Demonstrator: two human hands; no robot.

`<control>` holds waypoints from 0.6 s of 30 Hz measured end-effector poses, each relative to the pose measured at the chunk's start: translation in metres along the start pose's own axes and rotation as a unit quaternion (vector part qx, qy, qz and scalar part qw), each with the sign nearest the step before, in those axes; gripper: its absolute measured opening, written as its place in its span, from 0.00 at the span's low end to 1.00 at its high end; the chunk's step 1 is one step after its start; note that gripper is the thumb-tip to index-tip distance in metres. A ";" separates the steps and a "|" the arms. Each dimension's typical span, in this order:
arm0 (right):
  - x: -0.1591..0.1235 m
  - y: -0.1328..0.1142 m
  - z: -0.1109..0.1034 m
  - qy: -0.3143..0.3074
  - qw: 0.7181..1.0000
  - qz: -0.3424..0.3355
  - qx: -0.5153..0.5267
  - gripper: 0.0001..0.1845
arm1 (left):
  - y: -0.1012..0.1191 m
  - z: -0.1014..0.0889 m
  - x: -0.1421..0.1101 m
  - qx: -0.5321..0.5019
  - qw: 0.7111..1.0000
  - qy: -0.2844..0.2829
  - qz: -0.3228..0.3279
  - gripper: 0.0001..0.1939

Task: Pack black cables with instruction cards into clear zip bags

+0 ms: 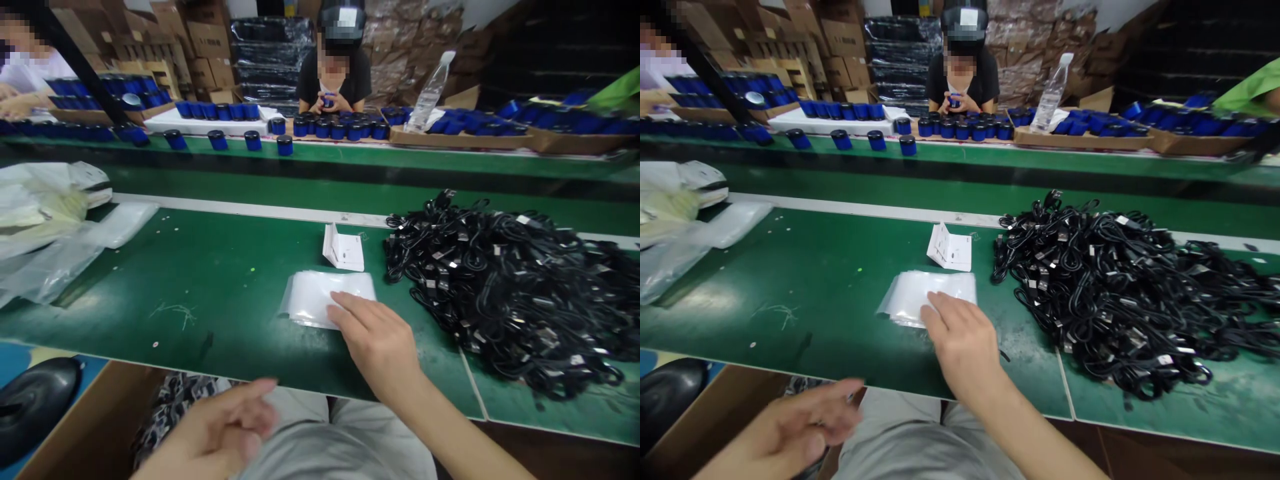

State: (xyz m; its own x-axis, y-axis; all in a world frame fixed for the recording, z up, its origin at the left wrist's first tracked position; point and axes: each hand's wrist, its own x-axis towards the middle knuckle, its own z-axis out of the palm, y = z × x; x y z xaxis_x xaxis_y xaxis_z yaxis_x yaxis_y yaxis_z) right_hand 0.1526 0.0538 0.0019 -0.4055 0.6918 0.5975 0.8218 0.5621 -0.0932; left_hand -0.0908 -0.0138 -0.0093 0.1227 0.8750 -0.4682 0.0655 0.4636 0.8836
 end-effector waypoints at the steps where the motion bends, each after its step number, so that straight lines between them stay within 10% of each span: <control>1: -0.002 -0.005 -0.005 0.004 0.999 -0.012 0.029 0.15 | 0.008 0.023 0.004 -0.086 0.996 -0.031 0.007 0.36; 4: -0.014 -0.018 -0.018 -0.005 0.988 -0.058 0.142 0.15 | 0.030 0.069 0.022 -0.225 0.973 -0.046 -0.014 0.24; 7: -0.028 -0.023 -0.025 0.018 0.965 0.100 0.242 0.16 | 0.038 0.084 0.035 -0.262 0.964 0.013 -0.034 0.16; 10: -0.034 -0.024 -0.022 -0.014 0.846 0.332 0.417 0.21 | 0.035 0.085 0.038 -0.249 0.966 0.053 -0.032 0.18; 13: -0.031 -0.024 -0.017 -0.080 0.741 0.389 0.541 0.10 | 0.031 0.084 0.034 -0.219 0.974 0.043 -0.024 0.18; 18: -0.027 -0.020 -0.016 -0.093 0.786 0.404 0.458 0.10 | 0.029 0.073 0.008 -0.020 0.991 -0.118 -0.065 0.25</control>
State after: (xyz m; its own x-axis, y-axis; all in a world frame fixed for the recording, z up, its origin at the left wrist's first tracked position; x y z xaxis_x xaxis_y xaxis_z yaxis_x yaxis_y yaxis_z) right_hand 0.1537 0.0168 0.0002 -0.0210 0.9972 -0.0711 0.2423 -0.0639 -0.9681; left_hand -0.0158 -0.0033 0.0124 0.3436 0.7531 -0.5611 0.0568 0.5797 0.8129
